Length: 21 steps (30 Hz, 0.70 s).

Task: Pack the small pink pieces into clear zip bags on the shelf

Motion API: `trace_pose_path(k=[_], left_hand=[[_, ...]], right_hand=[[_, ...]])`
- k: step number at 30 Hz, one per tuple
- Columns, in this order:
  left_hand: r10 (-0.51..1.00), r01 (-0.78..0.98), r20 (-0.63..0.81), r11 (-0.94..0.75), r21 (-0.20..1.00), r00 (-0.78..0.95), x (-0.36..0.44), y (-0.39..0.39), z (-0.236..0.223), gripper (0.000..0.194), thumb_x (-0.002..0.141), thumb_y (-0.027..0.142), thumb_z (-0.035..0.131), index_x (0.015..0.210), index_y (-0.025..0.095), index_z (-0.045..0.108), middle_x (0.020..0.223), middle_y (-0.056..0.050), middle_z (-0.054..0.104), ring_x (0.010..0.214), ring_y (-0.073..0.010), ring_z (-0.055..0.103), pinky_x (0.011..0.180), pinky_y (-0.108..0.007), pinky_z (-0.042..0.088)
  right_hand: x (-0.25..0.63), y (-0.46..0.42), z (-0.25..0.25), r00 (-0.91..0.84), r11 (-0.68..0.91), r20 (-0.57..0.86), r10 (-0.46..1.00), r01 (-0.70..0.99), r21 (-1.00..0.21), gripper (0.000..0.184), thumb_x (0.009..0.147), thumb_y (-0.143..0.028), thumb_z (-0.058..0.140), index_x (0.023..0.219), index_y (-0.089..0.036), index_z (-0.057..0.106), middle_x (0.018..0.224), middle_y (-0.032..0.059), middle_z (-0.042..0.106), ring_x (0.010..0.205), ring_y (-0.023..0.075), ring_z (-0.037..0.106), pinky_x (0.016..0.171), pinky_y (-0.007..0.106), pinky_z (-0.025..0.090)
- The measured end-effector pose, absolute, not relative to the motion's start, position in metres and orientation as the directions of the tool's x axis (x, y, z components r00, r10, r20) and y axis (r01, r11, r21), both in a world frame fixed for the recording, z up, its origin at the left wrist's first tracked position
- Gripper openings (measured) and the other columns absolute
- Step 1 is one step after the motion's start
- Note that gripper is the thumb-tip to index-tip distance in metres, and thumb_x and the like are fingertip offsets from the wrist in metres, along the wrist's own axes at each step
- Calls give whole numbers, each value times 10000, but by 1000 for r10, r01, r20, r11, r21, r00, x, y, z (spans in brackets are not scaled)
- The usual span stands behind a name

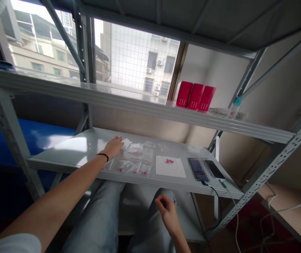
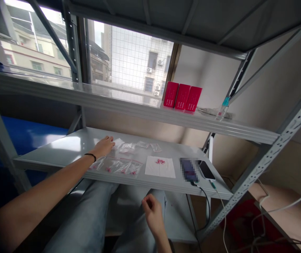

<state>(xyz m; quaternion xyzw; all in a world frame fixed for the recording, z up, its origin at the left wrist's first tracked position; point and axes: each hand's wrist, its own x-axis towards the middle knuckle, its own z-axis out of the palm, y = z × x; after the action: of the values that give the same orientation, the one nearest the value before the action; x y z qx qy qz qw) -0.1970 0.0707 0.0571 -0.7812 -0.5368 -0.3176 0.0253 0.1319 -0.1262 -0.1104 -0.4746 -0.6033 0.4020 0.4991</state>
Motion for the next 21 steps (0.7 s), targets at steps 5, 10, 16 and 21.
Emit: trace_pose_path(k=[5, 10, 16, 21], left_hand=[[789, 898, 591, -370, 240, 167, -187, 33, 72, 282, 982, 203, 436, 871, 144, 688, 929, -126, 684, 957, -267, 636, 886, -358, 495], [783, 774, 540, -538, 335, 310, -152, -100, 8, 386, 979, 265, 457, 1258, 253, 724, 1101, -67, 802, 955, -244, 753, 887, -324, 572], [847, 662, 368, -530, 530, 383, -156, -176, -75, 377, 878, 221, 526, 1080, 327, 826, 1043, -23, 837, 919, -255, 806, 825, -287, 652], [888, 615, 340, -460, 640, 310, -158, -162, -84, 319, 870, 294, 557, 996, 331, 847, 993, -5, 841, 876, -263, 816, 812, -280, 663]], right_hand=[[128, -128, -99, 8, 278, 286, 958, 208, -938, 227, 942, -410, 593, 815, -222, 593, 721, -5, 521, 665, 177, 483, 635, 290, 376], [103, -165, -67, -169, 565, 539, 825, 253, -785, 204, 962, -196, 479, 1030, -231, 668, 983, 63, 668, 819, 198, 605, 726, 302, 471], [57, -191, -73, -634, 838, 549, 545, 383, -389, 452, 806, -100, 501, 1229, -209, 617, 1186, 59, 709, 943, 203, 642, 862, 306, 517], [44, -186, -93, -679, 789, 430, 595, 596, -150, 217, 887, -209, 614, 1103, -188, 612, 1078, 49, 705, 828, 206, 585, 742, 326, 522]])
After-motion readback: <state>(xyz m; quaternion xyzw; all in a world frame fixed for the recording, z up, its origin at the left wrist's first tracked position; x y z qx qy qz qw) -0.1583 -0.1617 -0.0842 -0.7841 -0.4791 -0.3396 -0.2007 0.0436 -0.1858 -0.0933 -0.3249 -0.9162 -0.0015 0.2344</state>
